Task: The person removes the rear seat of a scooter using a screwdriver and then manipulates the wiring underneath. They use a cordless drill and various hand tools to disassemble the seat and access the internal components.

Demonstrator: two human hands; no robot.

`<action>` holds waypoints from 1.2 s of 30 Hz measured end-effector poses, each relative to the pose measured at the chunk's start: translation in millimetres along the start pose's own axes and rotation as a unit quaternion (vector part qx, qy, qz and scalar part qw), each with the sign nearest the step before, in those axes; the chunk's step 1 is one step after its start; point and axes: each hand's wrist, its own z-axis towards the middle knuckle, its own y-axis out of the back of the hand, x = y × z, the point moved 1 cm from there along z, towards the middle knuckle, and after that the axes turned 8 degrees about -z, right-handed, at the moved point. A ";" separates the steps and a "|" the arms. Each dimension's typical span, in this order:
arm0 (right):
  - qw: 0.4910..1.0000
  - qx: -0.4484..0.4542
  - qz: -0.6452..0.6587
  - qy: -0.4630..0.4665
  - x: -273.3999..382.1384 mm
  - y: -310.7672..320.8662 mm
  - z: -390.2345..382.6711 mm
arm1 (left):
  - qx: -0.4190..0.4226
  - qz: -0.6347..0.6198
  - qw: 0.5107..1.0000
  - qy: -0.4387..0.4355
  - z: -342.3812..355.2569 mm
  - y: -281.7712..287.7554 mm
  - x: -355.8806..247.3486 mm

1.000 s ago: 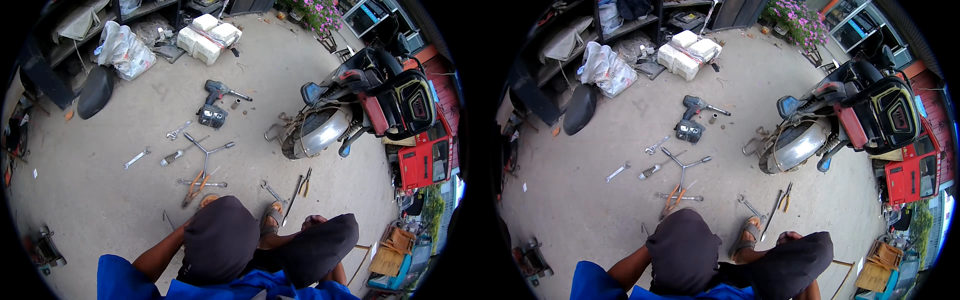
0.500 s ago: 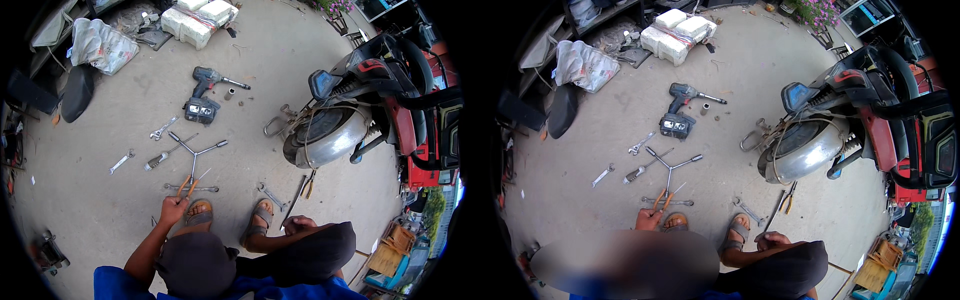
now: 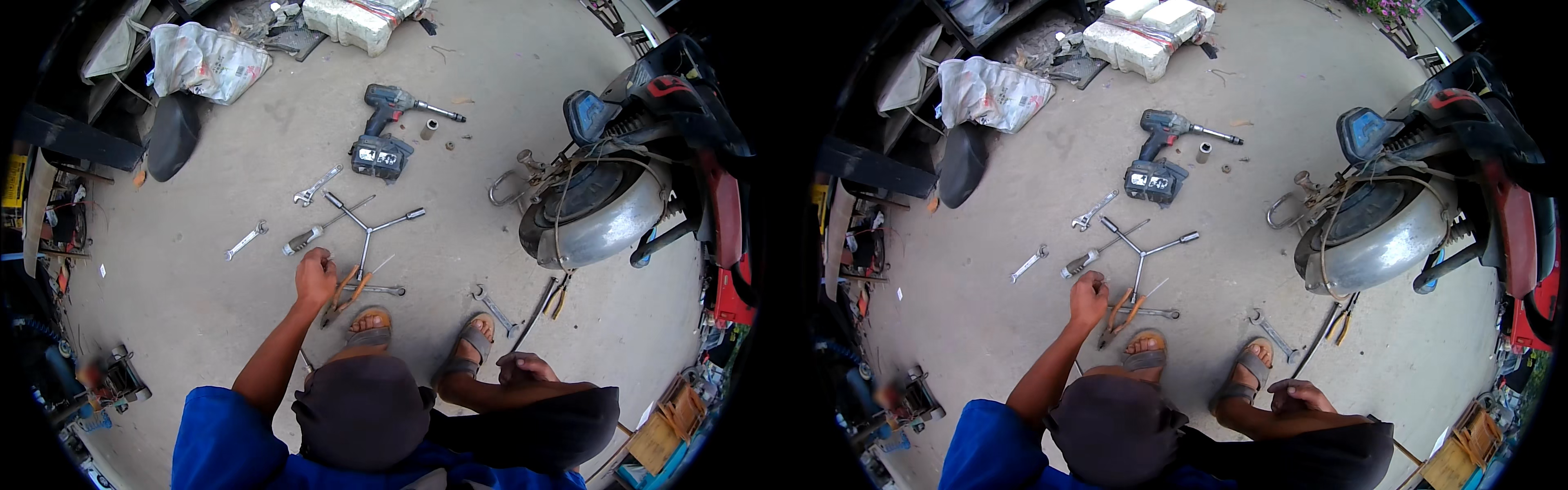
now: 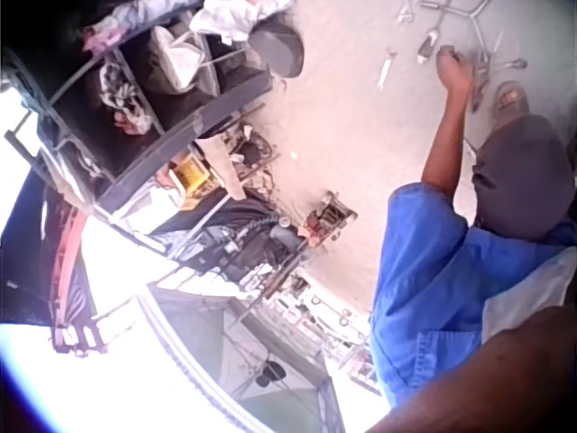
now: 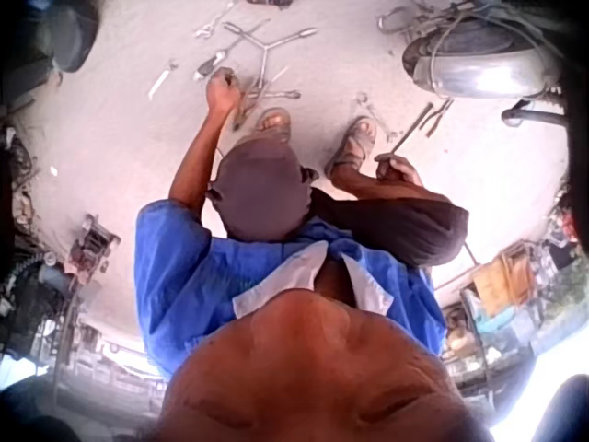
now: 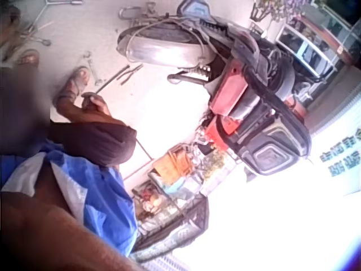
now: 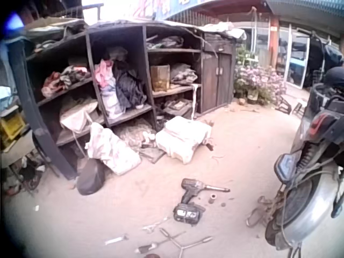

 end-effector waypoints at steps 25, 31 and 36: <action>0.880 0.005 -0.257 0.399 -20.9 -9.3 -53.5 | 0.171 0.398 0.901 0.019 29.0 95.4 37.5; 0.990 0.065 -0.113 0.059 -38.0 68.5 13.4 | 0.333 0.130 0.934 0.014 10.8 146.9 -60.8; 0.952 -0.056 -0.266 0.143 61.9 52.4 -30.5 | 0.383 0.027 0.907 -0.172 13.5 120.4 -216.7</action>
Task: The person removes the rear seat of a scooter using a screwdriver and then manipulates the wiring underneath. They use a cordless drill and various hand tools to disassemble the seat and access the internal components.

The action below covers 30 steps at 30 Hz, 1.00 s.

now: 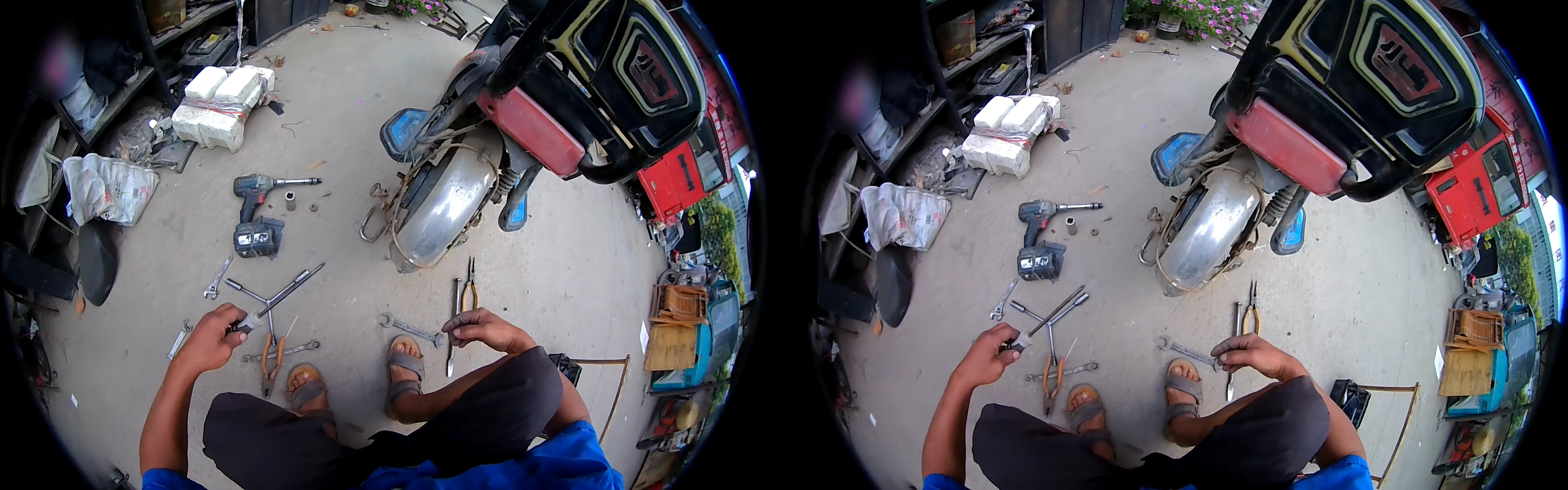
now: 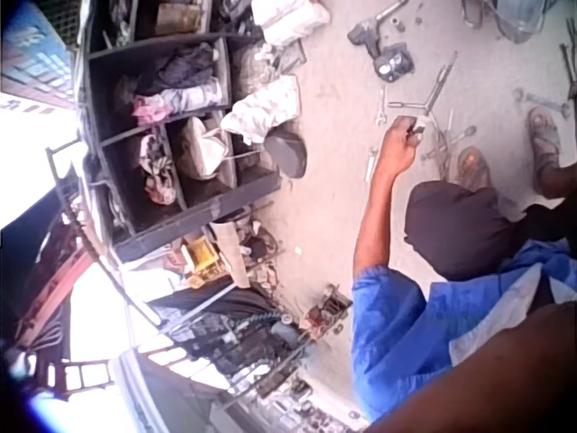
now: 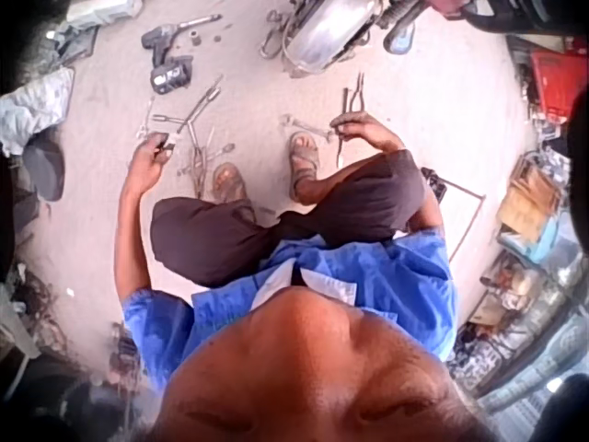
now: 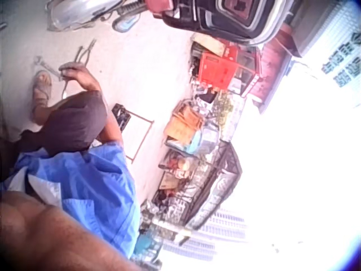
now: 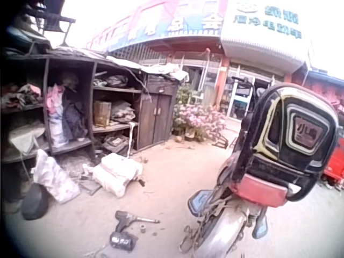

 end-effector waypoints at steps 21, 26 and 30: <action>0.917 -0.376 -0.075 0.113 158.8 34.9 -38.5 | 0.176 -0.542 0.822 -0.025 185.0 -278.8 -154.0; 0.899 -0.406 -0.107 0.122 145.2 38.6 -25.7 | 0.141 -0.770 0.618 0.076 194.3 -322.0 -147.6; 0.884 -0.430 -0.129 0.127 148.4 46.9 -13.2 | 0.119 -0.857 0.496 0.074 211.4 -331.2 -152.5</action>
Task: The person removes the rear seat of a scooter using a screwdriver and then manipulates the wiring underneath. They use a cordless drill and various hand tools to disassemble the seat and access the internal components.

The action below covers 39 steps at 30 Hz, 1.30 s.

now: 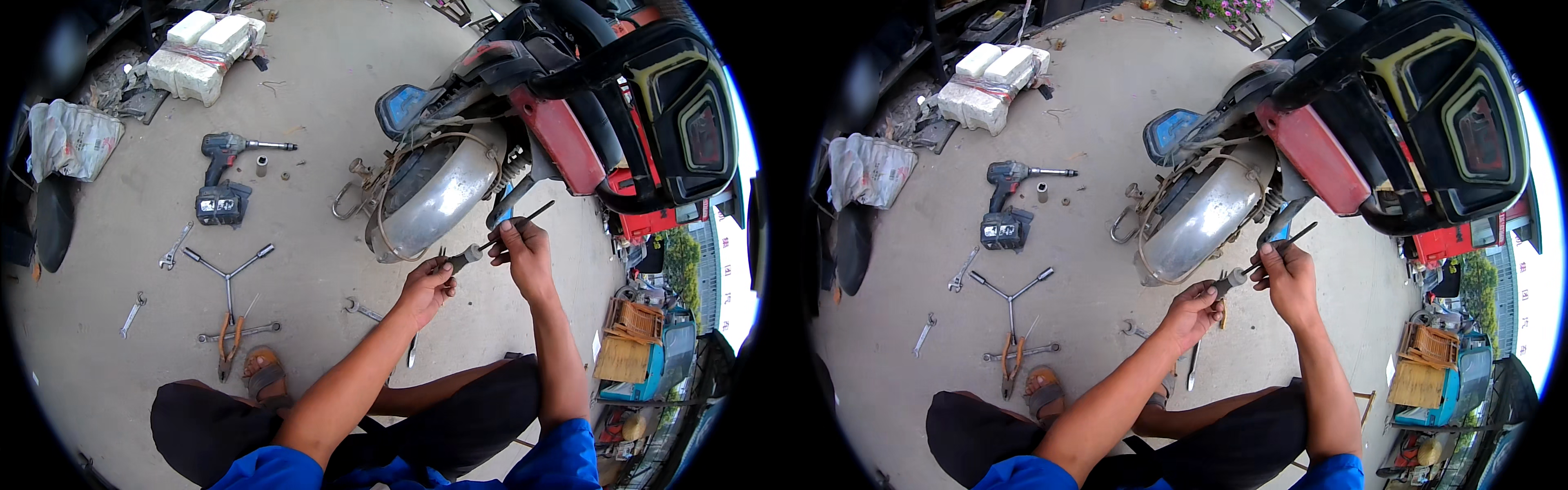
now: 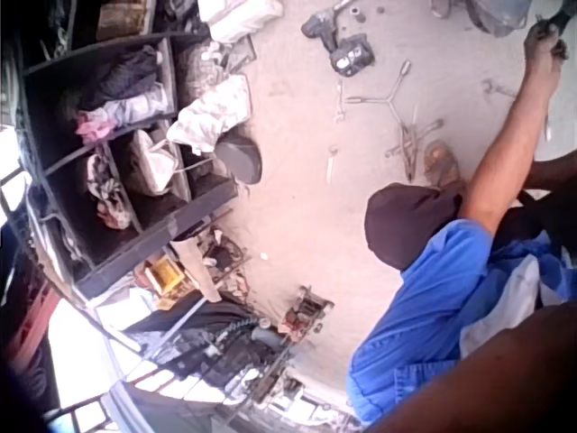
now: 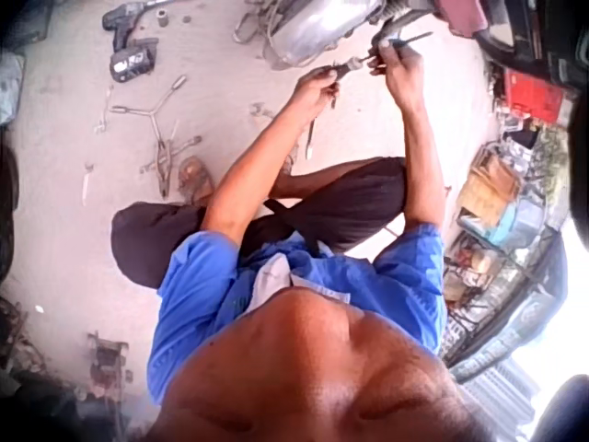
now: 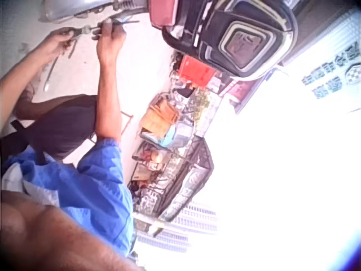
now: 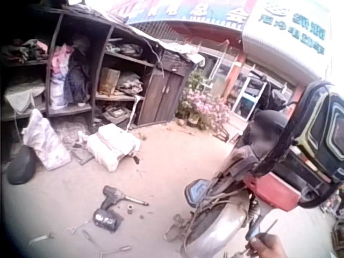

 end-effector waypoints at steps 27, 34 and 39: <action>0.987 -0.092 -0.092 0.089 21.6 -7.2 48.1 | -0.018 -0.175 0.984 -0.022 70.7 -4.0 31.0; 0.977 -0.161 -0.085 0.107 26.4 -2.7 42.2 | 0.061 -0.144 0.988 -0.003 59.4 -41.6 20.3; 0.973 -0.161 -0.096 0.133 33.3 -5.0 49.1 | 0.106 -0.123 0.986 -0.028 58.3 -50.0 9.7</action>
